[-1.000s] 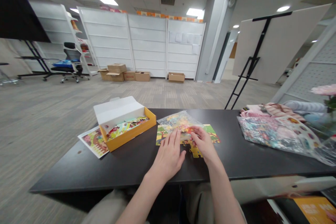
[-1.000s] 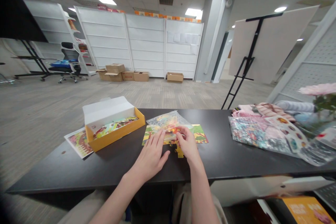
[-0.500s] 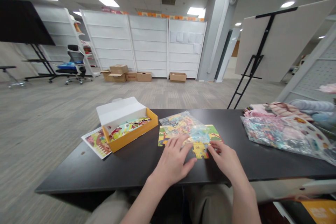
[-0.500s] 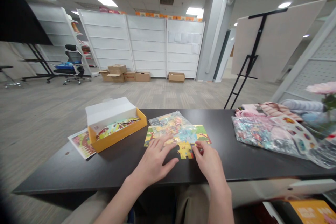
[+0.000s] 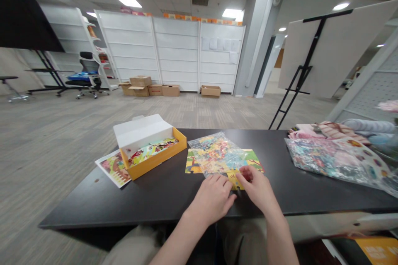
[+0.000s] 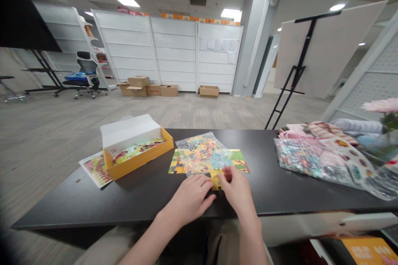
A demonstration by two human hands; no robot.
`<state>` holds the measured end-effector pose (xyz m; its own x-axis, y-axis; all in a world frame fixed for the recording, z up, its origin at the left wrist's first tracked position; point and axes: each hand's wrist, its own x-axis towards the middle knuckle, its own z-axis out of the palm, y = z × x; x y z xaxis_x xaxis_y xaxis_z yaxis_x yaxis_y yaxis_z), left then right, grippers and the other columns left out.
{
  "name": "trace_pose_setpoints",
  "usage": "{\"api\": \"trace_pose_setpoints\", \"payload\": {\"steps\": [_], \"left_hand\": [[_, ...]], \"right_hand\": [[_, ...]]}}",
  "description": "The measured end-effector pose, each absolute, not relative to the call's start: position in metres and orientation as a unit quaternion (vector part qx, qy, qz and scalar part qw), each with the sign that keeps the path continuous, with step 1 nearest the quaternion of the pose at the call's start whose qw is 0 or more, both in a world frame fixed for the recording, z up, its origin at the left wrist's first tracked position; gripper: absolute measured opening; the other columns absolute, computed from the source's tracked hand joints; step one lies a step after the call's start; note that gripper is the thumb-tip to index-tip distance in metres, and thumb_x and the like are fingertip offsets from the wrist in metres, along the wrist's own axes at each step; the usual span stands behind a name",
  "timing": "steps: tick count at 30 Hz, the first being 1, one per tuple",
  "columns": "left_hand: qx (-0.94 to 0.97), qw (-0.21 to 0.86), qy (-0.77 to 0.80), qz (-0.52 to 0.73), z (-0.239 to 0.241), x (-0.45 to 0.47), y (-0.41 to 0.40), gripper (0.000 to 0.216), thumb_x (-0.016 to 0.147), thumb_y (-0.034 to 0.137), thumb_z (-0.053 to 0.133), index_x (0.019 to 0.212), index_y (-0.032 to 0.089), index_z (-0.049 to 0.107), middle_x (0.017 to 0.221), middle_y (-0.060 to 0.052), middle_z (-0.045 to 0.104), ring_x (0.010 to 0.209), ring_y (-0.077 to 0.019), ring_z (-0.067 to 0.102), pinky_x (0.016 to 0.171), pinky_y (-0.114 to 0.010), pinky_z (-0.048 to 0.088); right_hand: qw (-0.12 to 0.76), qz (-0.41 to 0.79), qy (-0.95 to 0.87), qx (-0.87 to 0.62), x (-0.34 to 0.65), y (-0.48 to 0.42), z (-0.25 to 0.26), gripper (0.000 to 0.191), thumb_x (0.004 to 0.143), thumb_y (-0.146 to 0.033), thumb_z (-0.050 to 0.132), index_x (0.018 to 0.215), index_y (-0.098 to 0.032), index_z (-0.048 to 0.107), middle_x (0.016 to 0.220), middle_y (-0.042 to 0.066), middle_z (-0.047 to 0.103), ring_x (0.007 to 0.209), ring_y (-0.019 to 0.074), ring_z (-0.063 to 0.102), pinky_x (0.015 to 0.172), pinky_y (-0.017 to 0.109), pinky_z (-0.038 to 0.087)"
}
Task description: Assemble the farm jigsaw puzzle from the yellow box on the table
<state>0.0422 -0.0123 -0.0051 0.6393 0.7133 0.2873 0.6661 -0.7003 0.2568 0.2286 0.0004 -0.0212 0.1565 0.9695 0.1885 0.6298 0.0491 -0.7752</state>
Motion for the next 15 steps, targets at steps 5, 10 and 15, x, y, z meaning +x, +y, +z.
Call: {"api": "trace_pose_setpoints", "payload": {"steps": [5,10,15], "left_hand": [[0.899,0.068,0.386,0.195,-0.006,0.043,-0.014,0.020,0.094,0.032,0.063,0.107,0.017,0.065,0.109,-0.007,0.070,0.106,-0.0248,0.064,0.094,-0.040,0.053],[0.894,0.071,0.393,0.202,-0.007,0.043,-0.014,0.019,0.093,0.033,0.065,0.104,0.018,0.065,0.108,-0.006,0.070,0.105,-0.0249,0.064,0.093,-0.041,0.053],[0.886,0.073,0.413,0.197,-0.007,0.046,-0.013,0.017,0.093,0.033,0.066,0.100,0.018,0.065,0.104,-0.006,0.070,0.103,-0.0249,0.065,0.092,-0.040,0.054]], "right_hand": [[0.394,0.221,-0.605,-0.656,0.229,0.001,-0.021,0.022,0.075,-0.035,0.064,0.092,-0.020,0.065,0.095,0.008,0.074,0.065,0.0190,0.069,0.063,0.031,0.054],[0.324,0.163,-0.615,-0.700,0.235,-0.009,-0.014,0.022,0.082,-0.037,0.061,0.094,-0.022,0.070,0.091,0.007,0.078,0.069,0.0218,0.071,0.073,0.034,0.054],[0.343,0.212,-0.615,-0.678,0.238,-0.009,-0.014,0.024,0.082,-0.038,0.061,0.093,-0.020,0.071,0.093,0.009,0.079,0.078,0.0248,0.074,0.077,0.037,0.056]]}}
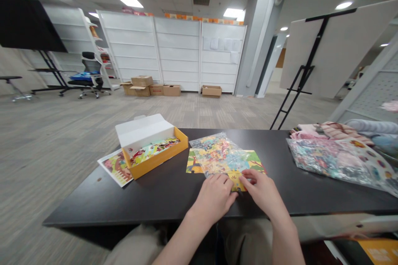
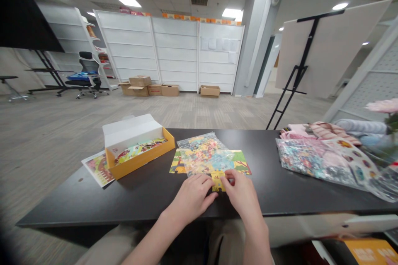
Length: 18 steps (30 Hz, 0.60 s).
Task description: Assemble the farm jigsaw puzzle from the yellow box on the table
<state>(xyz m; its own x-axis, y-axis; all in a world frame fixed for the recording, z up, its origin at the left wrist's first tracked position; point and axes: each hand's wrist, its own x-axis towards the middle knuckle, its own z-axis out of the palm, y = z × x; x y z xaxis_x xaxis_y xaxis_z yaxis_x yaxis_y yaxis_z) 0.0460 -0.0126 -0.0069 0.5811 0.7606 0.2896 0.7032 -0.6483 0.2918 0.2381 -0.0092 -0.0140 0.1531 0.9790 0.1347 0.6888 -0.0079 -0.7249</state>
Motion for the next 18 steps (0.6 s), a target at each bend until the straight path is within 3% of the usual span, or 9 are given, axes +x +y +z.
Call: {"api": "trace_pose_setpoints", "payload": {"steps": [8,12,18], "left_hand": [[0.881,0.063,0.434,0.180,-0.004,0.047,-0.010,0.018,0.093,0.035,0.065,0.100,0.018,0.065,0.102,-0.007,0.068,0.099,-0.0252,0.066,0.088,-0.038,0.055],[0.885,0.057,0.427,0.179,-0.002,0.047,-0.011,0.020,0.093,0.035,0.066,0.101,0.017,0.065,0.102,-0.007,0.068,0.098,-0.0252,0.066,0.087,-0.038,0.056],[0.886,0.064,0.426,0.174,-0.002,0.047,-0.011,0.020,0.093,0.033,0.066,0.106,0.018,0.066,0.104,-0.007,0.068,0.102,-0.0262,0.066,0.091,-0.040,0.056]], "right_hand": [[0.433,0.333,-0.570,-0.614,0.246,-0.003,-0.020,0.029,0.079,-0.047,0.066,0.088,-0.019,0.068,0.088,0.011,0.077,0.086,0.0278,0.075,0.079,0.039,0.059],[0.453,0.356,-0.553,-0.601,0.243,-0.002,-0.019,0.034,0.074,-0.051,0.071,0.085,-0.018,0.067,0.086,0.011,0.075,0.080,0.0271,0.073,0.070,0.037,0.061],[0.419,0.290,-0.603,-0.614,0.236,0.002,-0.025,0.035,0.076,-0.044,0.066,0.096,-0.017,0.072,0.102,0.012,0.073,0.075,0.0224,0.071,0.072,0.037,0.059]]}}
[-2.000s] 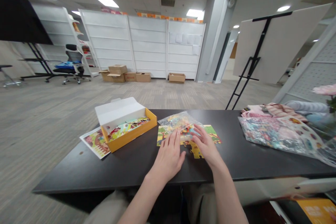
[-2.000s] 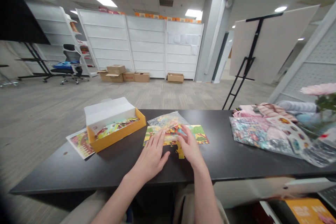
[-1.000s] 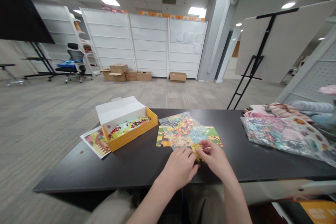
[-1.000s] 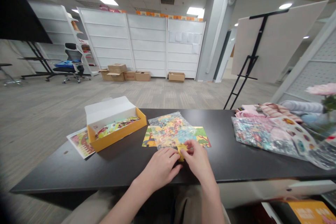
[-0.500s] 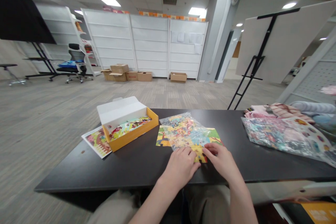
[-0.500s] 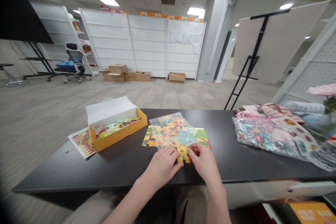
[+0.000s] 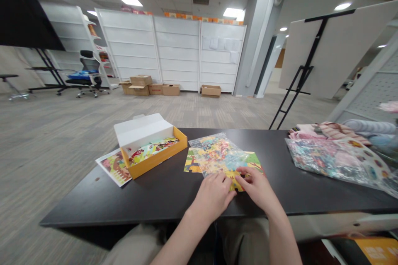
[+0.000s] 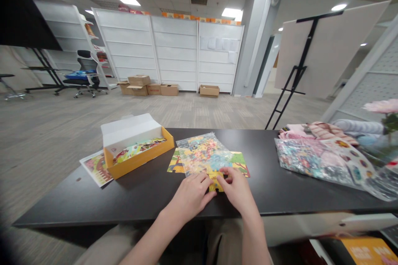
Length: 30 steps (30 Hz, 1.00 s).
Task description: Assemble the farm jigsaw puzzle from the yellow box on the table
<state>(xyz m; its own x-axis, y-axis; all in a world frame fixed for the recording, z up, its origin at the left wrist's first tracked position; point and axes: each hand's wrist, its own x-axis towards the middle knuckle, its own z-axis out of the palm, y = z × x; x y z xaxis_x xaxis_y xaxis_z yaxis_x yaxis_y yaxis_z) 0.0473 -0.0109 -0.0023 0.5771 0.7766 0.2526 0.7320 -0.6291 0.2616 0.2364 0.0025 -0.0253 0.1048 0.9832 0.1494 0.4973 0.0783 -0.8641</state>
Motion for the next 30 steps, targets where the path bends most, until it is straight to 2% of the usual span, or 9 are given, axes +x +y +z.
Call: {"api": "trace_pose_setpoints", "payload": {"steps": [6,11,23,26,30], "left_hand": [[0.884,0.071,0.426,0.180,-0.004,0.047,-0.012,0.018,0.094,0.028,0.063,0.107,0.017,0.065,0.106,-0.008,0.069,0.108,-0.0267,0.065,0.096,-0.041,0.054],[0.884,0.068,0.425,0.184,-0.003,0.047,-0.012,0.016,0.094,0.027,0.062,0.106,0.017,0.064,0.105,-0.007,0.069,0.103,-0.0257,0.066,0.093,-0.040,0.055],[0.886,0.078,0.412,0.195,-0.001,0.044,-0.012,0.017,0.094,0.029,0.065,0.107,0.019,0.062,0.108,-0.004,0.066,0.099,-0.0227,0.066,0.086,-0.036,0.056],[0.886,0.079,0.411,0.201,-0.002,0.044,-0.012,0.020,0.093,0.029,0.066,0.110,0.020,0.061,0.111,-0.005,0.065,0.102,-0.0229,0.066,0.088,-0.037,0.056],[0.889,0.080,0.394,0.220,-0.003,0.042,-0.013,0.020,0.093,0.033,0.067,0.108,0.020,0.062,0.113,-0.005,0.066,0.104,-0.0228,0.065,0.090,-0.037,0.055]], "right_hand": [[0.327,0.195,-0.669,-0.638,0.229,0.006,-0.027,0.032,0.084,-0.035,0.060,0.104,-0.015,0.074,0.101,0.011,0.066,0.066,0.0167,0.064,0.075,0.036,0.055],[0.285,0.135,-0.700,-0.641,0.223,0.005,-0.026,0.033,0.088,-0.032,0.057,0.111,-0.017,0.074,0.108,0.012,0.062,0.076,0.0190,0.064,0.083,0.037,0.052],[0.333,0.181,-0.682,-0.626,0.228,0.006,-0.026,0.026,0.082,-0.033,0.061,0.097,-0.018,0.075,0.098,0.012,0.073,0.095,0.0276,0.067,0.090,0.041,0.051],[0.357,0.237,-0.661,-0.616,0.231,0.003,-0.024,0.029,0.081,-0.038,0.061,0.101,-0.019,0.071,0.094,0.009,0.075,0.084,0.0249,0.068,0.080,0.038,0.053],[0.392,0.333,-0.638,-0.573,0.240,-0.003,-0.017,0.032,0.082,-0.045,0.062,0.099,-0.018,0.066,0.073,0.002,0.069,0.066,0.0193,0.064,0.062,0.030,0.050]]}}
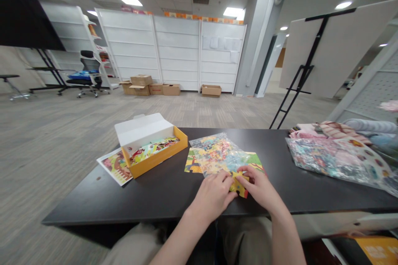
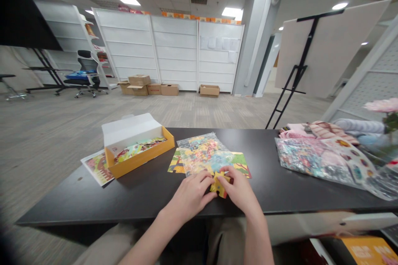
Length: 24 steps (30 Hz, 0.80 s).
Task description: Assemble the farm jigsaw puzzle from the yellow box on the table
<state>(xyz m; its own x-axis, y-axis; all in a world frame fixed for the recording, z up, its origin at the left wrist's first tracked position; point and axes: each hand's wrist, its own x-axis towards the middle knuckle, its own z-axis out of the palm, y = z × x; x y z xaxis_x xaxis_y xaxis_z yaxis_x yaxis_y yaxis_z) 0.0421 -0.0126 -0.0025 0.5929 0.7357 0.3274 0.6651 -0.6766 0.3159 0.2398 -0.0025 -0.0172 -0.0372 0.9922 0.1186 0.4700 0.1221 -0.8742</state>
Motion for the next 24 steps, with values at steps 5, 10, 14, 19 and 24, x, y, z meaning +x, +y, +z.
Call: {"api": "trace_pose_setpoints", "payload": {"steps": [5,10,14,19,24], "left_hand": [[0.862,0.048,0.417,0.286,0.000,0.036,-0.010,0.022,0.093,0.036,0.066,0.107,0.021,0.062,0.121,-0.007,0.064,0.117,-0.0261,0.057,0.103,-0.044,0.047],[0.834,0.024,0.493,0.246,-0.004,0.027,-0.002,0.026,0.093,0.035,0.064,0.115,0.020,0.063,0.136,-0.010,0.059,0.128,-0.0322,0.051,0.106,-0.051,0.044],[0.834,0.026,0.503,0.227,-0.007,0.025,0.001,0.042,0.094,0.035,0.061,0.131,0.016,0.055,0.144,-0.014,0.055,0.132,-0.0332,0.050,0.108,-0.052,0.043],[0.818,0.020,0.503,0.279,-0.012,0.026,0.002,0.064,0.095,0.033,0.055,0.150,0.012,0.032,0.156,-0.020,0.041,0.143,-0.0330,0.041,0.114,-0.051,0.039],[0.823,0.000,0.483,0.299,-0.017,0.029,0.004,0.070,0.093,0.030,0.056,0.153,0.010,0.026,0.157,-0.022,0.038,0.146,-0.0335,0.037,0.115,-0.052,0.038]], "right_hand": [[0.443,0.378,-0.593,-0.557,0.252,-0.007,-0.010,0.037,0.082,-0.051,0.064,0.101,-0.020,0.064,0.070,0.001,0.066,0.064,0.0179,0.063,0.058,0.028,0.049],[0.486,0.380,-0.539,-0.574,0.250,-0.007,-0.003,0.040,0.077,-0.056,0.069,0.088,-0.018,0.067,0.082,0.006,0.071,0.064,0.0172,0.062,0.052,0.025,0.047],[0.508,0.373,-0.529,-0.569,0.242,-0.006,-0.002,0.042,0.075,-0.055,0.071,0.093,-0.016,0.071,0.092,0.010,0.074,0.069,0.0184,0.064,0.055,0.026,0.049],[0.523,0.399,-0.522,-0.543,0.224,0.001,-0.005,0.049,0.075,-0.053,0.071,0.106,-0.015,0.072,0.088,0.009,0.074,0.067,0.0177,0.062,0.058,0.028,0.050],[0.505,0.430,-0.527,-0.531,0.196,0.017,-0.005,0.053,0.076,-0.051,0.069,0.116,-0.016,0.069,0.097,0.009,0.073,0.064,0.0154,0.060,0.055,0.028,0.050]]}}
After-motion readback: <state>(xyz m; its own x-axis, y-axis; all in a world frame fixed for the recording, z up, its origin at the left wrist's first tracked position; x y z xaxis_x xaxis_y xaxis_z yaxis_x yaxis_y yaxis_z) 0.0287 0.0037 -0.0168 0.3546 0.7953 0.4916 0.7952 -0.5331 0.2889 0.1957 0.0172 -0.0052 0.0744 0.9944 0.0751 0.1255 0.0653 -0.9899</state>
